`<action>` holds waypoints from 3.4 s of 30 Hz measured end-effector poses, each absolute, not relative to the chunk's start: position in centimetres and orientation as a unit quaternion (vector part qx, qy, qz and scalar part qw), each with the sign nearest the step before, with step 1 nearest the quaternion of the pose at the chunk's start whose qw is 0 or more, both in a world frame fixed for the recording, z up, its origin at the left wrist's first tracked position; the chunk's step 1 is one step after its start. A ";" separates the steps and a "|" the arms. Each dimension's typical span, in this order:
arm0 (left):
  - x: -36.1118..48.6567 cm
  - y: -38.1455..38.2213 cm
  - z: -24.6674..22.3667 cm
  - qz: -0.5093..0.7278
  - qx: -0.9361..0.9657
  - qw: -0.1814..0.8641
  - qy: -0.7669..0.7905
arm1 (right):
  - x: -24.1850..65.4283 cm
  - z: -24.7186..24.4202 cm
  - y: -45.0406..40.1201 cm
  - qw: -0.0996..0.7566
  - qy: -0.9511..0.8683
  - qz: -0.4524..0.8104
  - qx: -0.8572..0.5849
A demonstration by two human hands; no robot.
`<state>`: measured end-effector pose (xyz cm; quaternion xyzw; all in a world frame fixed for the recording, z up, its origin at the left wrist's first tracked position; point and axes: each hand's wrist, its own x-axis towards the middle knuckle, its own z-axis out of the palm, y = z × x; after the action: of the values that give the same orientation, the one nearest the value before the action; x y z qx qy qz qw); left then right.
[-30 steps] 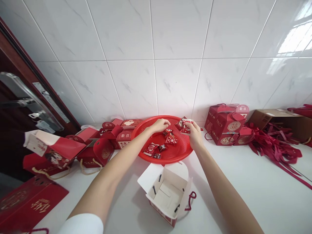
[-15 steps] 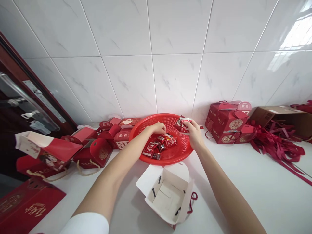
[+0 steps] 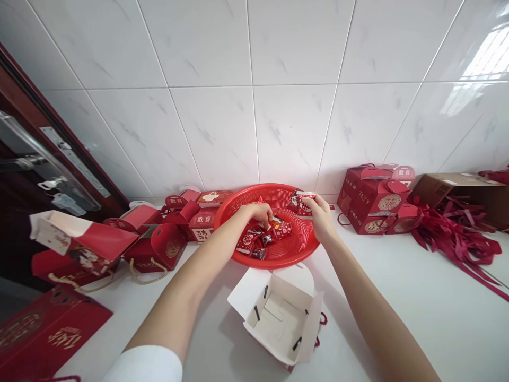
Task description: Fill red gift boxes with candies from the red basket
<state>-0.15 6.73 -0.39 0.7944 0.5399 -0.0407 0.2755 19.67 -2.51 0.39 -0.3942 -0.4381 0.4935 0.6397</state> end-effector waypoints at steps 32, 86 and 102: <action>-0.2 -6.3 3.5 0.522 0.596 0.453 0.408 | 19.5 2.7 -3.9 0.607 -0.428 0.587 -0.322; -2.3 -7.1 4.5 0.453 0.694 0.393 0.398 | 20.8 8.0 -10.4 0.423 -0.729 0.395 -0.366; -4.0 -5.2 2.8 0.046 0.782 0.297 0.546 | 22.4 10.0 -13.5 0.301 -0.801 0.430 -0.289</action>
<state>-4.02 -5.16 2.79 0.7819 0.5462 0.0459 0.2970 22.44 -13.52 10.00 -0.2889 -0.8005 0.4305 0.3007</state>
